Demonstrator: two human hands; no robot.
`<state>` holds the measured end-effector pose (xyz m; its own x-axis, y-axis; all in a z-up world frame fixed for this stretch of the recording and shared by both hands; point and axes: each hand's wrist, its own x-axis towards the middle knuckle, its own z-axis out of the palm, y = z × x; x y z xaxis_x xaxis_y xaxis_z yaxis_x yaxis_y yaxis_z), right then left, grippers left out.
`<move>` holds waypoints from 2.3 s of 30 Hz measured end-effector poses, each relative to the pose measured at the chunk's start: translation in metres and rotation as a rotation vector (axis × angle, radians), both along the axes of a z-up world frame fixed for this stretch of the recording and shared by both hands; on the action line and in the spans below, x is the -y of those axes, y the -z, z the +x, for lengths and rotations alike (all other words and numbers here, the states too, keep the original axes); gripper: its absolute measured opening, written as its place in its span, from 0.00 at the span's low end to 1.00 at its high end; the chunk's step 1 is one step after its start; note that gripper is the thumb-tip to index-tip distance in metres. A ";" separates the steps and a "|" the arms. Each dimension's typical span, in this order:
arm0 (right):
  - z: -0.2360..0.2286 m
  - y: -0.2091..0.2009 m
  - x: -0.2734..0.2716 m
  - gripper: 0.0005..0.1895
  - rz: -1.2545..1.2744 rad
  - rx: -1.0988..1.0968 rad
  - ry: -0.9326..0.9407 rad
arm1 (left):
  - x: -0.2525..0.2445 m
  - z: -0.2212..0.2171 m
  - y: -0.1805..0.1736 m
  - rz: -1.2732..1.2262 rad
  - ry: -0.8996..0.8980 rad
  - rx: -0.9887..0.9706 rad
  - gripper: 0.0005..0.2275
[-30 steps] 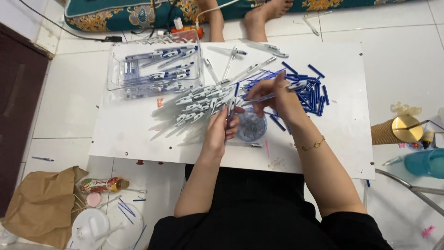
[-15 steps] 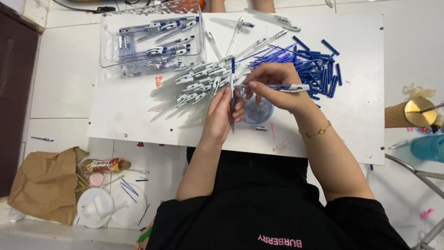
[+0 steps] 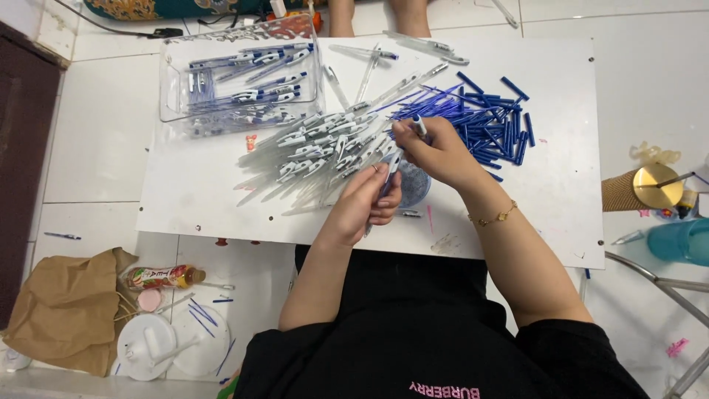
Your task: Assembling ballpoint pens by inserting ink refills into pen bodies and attaching caps.
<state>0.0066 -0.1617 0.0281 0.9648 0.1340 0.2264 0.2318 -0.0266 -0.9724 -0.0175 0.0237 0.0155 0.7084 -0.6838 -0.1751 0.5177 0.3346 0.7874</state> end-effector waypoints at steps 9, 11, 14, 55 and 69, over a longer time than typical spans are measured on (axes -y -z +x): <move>0.008 -0.007 0.015 0.38 -0.035 0.025 0.206 | -0.002 0.005 0.000 -0.021 -0.048 -0.091 0.12; 0.010 -0.007 0.021 0.43 -0.023 0.058 0.265 | -0.005 0.010 0.007 -0.051 -0.073 -0.139 0.11; 0.006 -0.010 0.024 0.53 0.024 0.089 0.276 | -0.008 0.018 0.017 -0.096 -0.132 -0.216 0.10; -0.009 -0.028 -0.010 0.04 -0.140 0.480 -0.034 | 0.010 -0.013 0.007 0.338 -0.559 0.202 0.17; 0.015 0.002 0.036 0.14 0.444 0.108 -0.047 | 0.016 -0.020 -0.001 0.148 -0.334 0.280 0.12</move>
